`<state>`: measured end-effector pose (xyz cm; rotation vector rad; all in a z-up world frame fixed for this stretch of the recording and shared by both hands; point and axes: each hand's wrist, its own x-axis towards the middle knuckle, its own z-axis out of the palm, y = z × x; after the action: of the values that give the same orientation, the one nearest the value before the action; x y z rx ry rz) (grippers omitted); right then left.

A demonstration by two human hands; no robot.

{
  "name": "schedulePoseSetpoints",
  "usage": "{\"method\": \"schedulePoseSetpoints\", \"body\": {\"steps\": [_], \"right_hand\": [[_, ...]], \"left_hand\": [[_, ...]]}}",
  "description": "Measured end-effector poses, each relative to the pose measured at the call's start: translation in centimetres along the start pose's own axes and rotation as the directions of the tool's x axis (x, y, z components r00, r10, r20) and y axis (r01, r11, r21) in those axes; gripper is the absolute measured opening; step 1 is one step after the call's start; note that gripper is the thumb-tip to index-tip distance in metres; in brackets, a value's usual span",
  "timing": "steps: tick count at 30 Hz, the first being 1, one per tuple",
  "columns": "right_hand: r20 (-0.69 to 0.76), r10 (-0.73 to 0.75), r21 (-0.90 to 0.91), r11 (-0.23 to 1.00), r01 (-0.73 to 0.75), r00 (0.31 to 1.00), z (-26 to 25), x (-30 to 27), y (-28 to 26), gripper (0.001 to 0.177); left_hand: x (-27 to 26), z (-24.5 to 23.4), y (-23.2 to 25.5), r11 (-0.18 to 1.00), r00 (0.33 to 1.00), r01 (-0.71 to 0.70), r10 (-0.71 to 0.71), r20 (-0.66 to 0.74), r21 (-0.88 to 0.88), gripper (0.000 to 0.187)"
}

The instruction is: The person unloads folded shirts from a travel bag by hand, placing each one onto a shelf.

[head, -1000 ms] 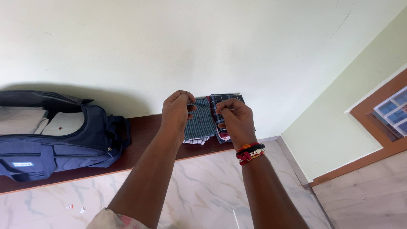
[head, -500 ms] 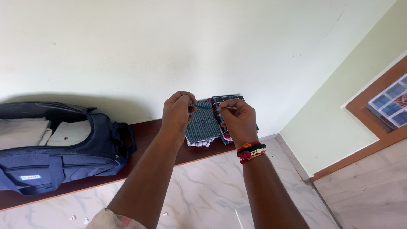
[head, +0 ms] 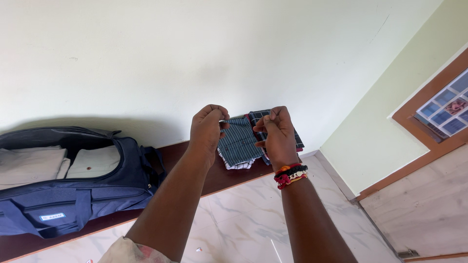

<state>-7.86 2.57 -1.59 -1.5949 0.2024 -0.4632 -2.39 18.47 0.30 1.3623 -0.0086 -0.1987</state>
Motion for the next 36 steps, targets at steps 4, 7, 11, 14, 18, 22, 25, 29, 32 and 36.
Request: {"method": "schedulePoseSetpoints", "body": {"steps": [4,7,11,14,18,22,25,29,32,36], "right_hand": [[-0.003,0.03,-0.019,0.999,-0.03,1.0,1.1,-0.2,0.0,0.011],[-0.01,0.045,-0.038,0.998,-0.045,0.999,1.9,-0.4,0.0,0.012],[-0.028,0.044,-0.042,0.998,-0.045,0.999,3.1,-0.9,-0.1,0.012],[-0.046,0.034,-0.06,0.998,-0.037,0.998,3.8,-1.2,0.0,0.014],[-0.055,-0.006,-0.025,1.0,0.004,0.998,4.6,-1.7,0.4,0.01],[-0.086,-0.018,0.038,0.999,0.021,0.996,5.1,-2.2,0.7,0.009],[-0.11,0.007,0.051,0.999,-0.001,0.994,5.5,-2.3,0.9,0.015],[-0.103,-0.012,0.072,0.997,0.019,0.995,5.5,-2.3,1.5,0.018],[-0.072,-0.005,0.091,0.996,0.012,0.997,5.3,-2.2,2.0,0.019],[-0.072,0.011,0.084,0.996,-0.005,0.997,5.3,-2.2,2.0,0.019]], "left_hand": [[0.2,-1.1,0.1,1.0,1.0,0.006,-0.006,0.02,0.002,0.017],[0.4,-1.8,0.2,1.0,0.999,0.018,-0.018,0.034,0.0,0.017],[0.7,-2.7,0.4,0.999,0.998,0.034,-0.035,0.043,0.009,0.017],[0.9,-3.3,0.3,0.999,0.997,0.041,-0.041,0.058,-0.002,0.017],[1.3,-4.2,0.0,0.999,0.995,0.026,-0.022,0.093,-0.047,0.016],[1.4,-5.0,-0.1,0.998,0.995,0.05,-0.047,0.084,-0.034,0.016],[1.5,-5.6,0.0,0.998,0.996,0.056,-0.053,0.073,-0.032,0.016],[1.4,-6.1,-0.1,0.997,0.998,0.046,-0.043,0.05,-0.057,0.015],[1.1,-6.3,-0.2,0.997,0.998,0.051,-0.05,0.027,-0.062,0.015],[0.4,-6.3,-0.1,0.997,0.999,0.028,-0.027,0.017,-0.073,0.015]]}}
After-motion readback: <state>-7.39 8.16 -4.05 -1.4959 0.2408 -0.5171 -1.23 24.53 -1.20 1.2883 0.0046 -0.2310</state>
